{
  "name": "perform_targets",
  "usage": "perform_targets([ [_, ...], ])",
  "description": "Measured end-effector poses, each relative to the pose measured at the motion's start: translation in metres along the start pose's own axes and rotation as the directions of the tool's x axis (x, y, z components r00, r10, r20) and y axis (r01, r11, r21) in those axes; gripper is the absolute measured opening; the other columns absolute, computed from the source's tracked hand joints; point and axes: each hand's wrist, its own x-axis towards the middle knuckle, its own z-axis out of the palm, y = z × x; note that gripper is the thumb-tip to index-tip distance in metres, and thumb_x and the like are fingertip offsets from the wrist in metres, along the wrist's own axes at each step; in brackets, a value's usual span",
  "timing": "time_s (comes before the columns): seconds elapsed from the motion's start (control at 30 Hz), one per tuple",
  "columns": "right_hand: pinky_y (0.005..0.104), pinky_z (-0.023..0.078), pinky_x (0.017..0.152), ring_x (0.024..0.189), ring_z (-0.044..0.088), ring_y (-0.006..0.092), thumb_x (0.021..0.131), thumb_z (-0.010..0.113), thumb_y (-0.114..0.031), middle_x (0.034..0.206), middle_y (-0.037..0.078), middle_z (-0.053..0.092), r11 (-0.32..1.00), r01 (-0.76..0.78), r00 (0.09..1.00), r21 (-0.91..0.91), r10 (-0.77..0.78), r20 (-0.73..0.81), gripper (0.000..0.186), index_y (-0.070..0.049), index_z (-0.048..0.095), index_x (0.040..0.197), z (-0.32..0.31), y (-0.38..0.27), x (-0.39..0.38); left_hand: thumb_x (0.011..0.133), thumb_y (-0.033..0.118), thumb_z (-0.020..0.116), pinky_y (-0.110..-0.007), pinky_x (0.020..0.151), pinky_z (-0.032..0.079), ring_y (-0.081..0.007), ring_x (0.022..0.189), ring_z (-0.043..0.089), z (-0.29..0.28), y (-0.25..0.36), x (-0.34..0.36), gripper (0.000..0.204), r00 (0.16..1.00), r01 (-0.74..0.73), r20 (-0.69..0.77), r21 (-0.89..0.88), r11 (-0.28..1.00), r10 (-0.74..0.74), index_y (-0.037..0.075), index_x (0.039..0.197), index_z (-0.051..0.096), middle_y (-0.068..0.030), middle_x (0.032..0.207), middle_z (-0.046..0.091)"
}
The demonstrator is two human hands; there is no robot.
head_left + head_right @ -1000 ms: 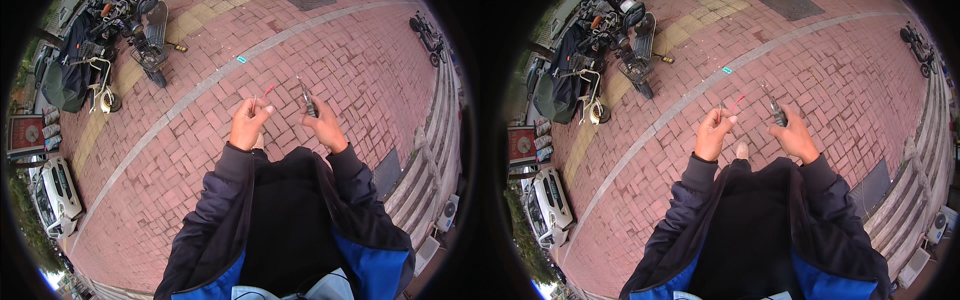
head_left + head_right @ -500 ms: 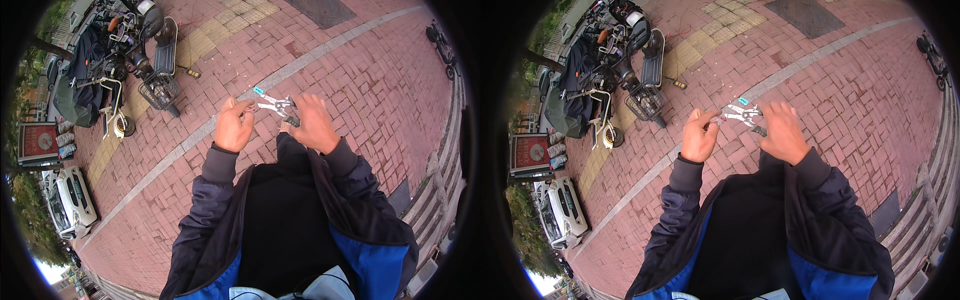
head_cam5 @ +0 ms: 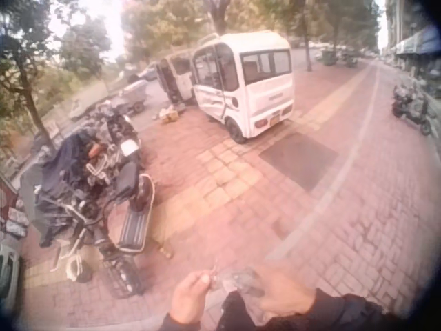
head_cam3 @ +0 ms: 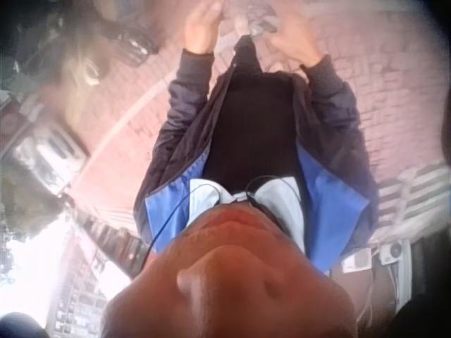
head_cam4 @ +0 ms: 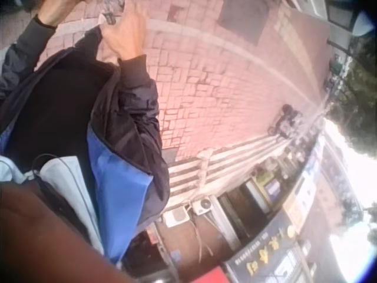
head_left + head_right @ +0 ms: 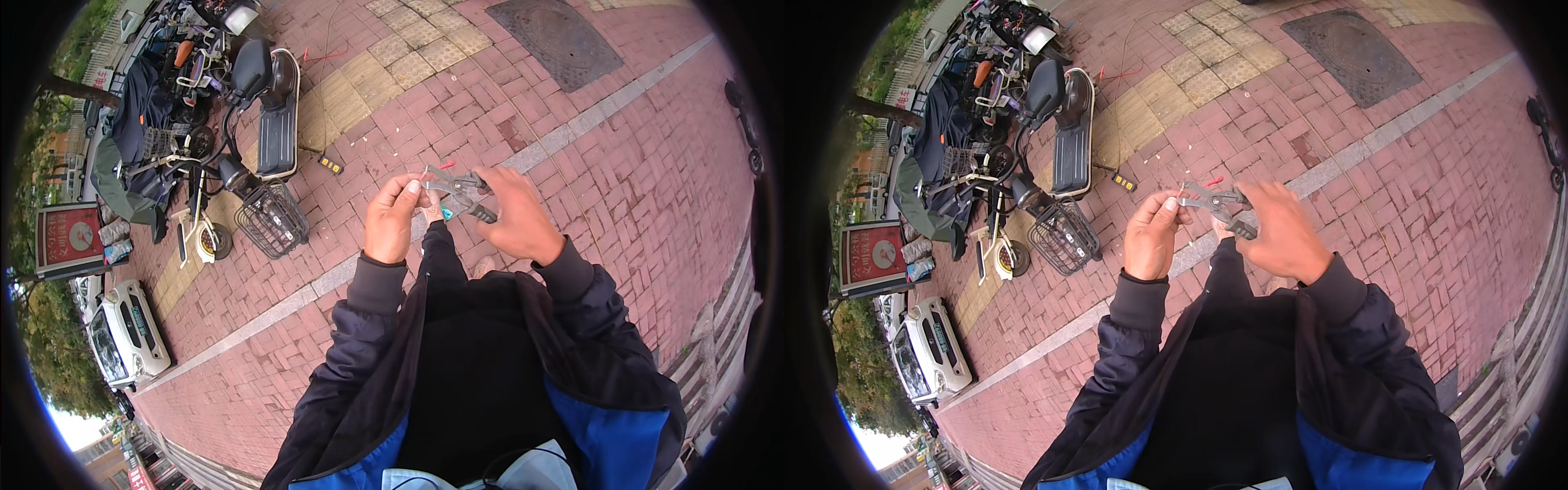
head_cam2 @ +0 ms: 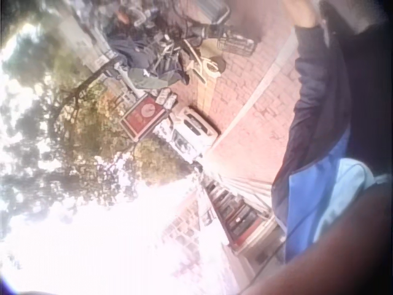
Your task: The person strips and twists red and white wires, then uses pliers to crimp connectors onto the wire ends. They walk to a three-wheeled vehicle, open its battery compartment, and connect the prepared wires to the battery terminals.
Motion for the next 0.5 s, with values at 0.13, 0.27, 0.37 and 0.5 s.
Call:
perform_targets([
  [0.13,0.0476,0.044,0.097,0.111,0.057,0.0412,0.072,0.079,-0.015,0.113,0.02,0.061,0.998,-0.057,0.998,-0.019,0.057,0.018,0.071,0.003,0.057,0.137,0.0,-0.002,0.103,0.109,0.013,0.059,-0.03,0.085,0.052,-0.0133,0.089,0.063,-0.017,0.014,0.102,0.019,0.999,-0.019,0.038,-0.018,1.0,0.019,-0.001,0.12,0.066,-0.0041,0.098,0.068],
  [0.27,0.0471,0.045,0.096,0.11,0.057,0.0417,0.069,0.075,-0.006,0.114,0.021,0.061,0.998,0.023,1.0,-0.051,-0.023,0.01,0.071,0.004,0.056,0.137,-0.004,-0.014,0.204,0.109,0.012,0.057,-0.033,0.084,0.053,-0.016,0.089,0.064,-0.035,0.051,0.18,0.014,0.992,-0.121,-0.021,-0.027,0.992,0.121,0.001,0.118,0.061,-0.0073,0.102,0.067],
  [0.37,0.0463,0.046,0.096,0.11,0.057,0.042,0.069,0.076,-0.007,0.114,0.021,0.062,0.996,0.051,0.998,-0.07,-0.048,0.044,0.071,0.004,0.056,0.137,-0.015,-0.017,0.266,0.11,0.013,0.057,-0.032,0.084,0.053,-0.0151,0.089,0.065,-0.041,0.076,0.229,0.013,0.983,-0.175,-0.063,-0.023,0.984,0.173,0.002,0.117,0.061,-0.007,0.101,0.068],
  [0.5,0.0463,0.047,0.095,0.11,0.058,0.0423,0.069,0.076,-0.007,0.114,0.021,0.063,0.992,0.113,0.992,-0.05,-0.11,0.067,0.071,0.005,0.056,0.136,-0.02,-0.007,0.342,0.11,0.012,0.057,-0.031,0.083,0.053,-0.0146,0.089,0.065,-0.051,0.099,0.287,0.013,0.967,-0.228,-0.116,-0.002,0.974,0.227,0.002,0.118,0.061,-0.0066,0.099,0.068],
])
